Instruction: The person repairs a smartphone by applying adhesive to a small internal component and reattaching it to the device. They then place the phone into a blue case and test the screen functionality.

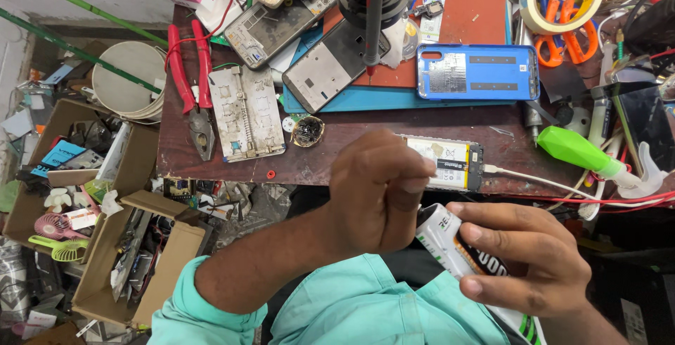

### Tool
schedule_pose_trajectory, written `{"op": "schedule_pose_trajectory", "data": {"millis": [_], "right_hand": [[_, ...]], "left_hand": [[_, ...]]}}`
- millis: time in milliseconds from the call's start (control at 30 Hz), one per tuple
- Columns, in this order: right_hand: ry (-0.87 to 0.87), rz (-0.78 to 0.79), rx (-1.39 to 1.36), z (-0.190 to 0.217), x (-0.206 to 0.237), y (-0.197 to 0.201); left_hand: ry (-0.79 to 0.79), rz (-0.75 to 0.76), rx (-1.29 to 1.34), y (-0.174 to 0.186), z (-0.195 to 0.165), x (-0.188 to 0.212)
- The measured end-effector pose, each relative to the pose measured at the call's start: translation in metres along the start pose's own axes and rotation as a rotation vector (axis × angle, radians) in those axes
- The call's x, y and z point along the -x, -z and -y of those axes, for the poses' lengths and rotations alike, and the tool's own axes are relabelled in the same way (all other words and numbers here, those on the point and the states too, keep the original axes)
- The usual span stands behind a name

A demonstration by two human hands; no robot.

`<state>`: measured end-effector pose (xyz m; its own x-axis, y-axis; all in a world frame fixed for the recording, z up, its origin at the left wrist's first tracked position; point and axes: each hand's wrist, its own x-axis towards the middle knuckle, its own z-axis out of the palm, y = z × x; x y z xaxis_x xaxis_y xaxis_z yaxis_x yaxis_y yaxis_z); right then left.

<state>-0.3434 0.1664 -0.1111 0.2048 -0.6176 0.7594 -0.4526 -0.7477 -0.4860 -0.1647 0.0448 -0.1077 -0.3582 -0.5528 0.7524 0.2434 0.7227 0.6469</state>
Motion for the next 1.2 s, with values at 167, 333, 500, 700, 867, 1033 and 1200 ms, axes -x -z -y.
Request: {"op": "schedule_pose_trajectory", "data": {"millis": [167,333,500,700,867,1033,1200], "right_hand": [[0.088,0.067,0.068,-0.003,-0.001,0.001],[0.091,0.130,0.163,0.004,0.003,0.022],[-0.223,-0.537,-0.066,-0.019,0.036,-0.003],[-0.513,-0.754,-0.274,-0.024,0.075,0.007],[-0.466,-0.626,-0.161,-0.001,0.077,0.026],[-0.421,-0.555,-0.075,0.012,0.081,0.027],[-0.420,-0.534,-0.049,0.012,0.085,0.028]], "left_hand": [[0.196,0.005,0.000,0.002,-0.009,-0.003],[0.487,-0.052,-0.025,0.017,-0.005,-0.023],[0.371,-0.078,-0.048,0.028,-0.007,-0.024],[0.273,0.157,0.116,0.008,-0.025,-0.011],[0.342,0.259,0.288,0.000,-0.037,-0.009],[0.409,0.314,0.308,-0.004,-0.046,-0.009],[0.421,0.397,0.255,-0.003,-0.049,-0.010]]}}
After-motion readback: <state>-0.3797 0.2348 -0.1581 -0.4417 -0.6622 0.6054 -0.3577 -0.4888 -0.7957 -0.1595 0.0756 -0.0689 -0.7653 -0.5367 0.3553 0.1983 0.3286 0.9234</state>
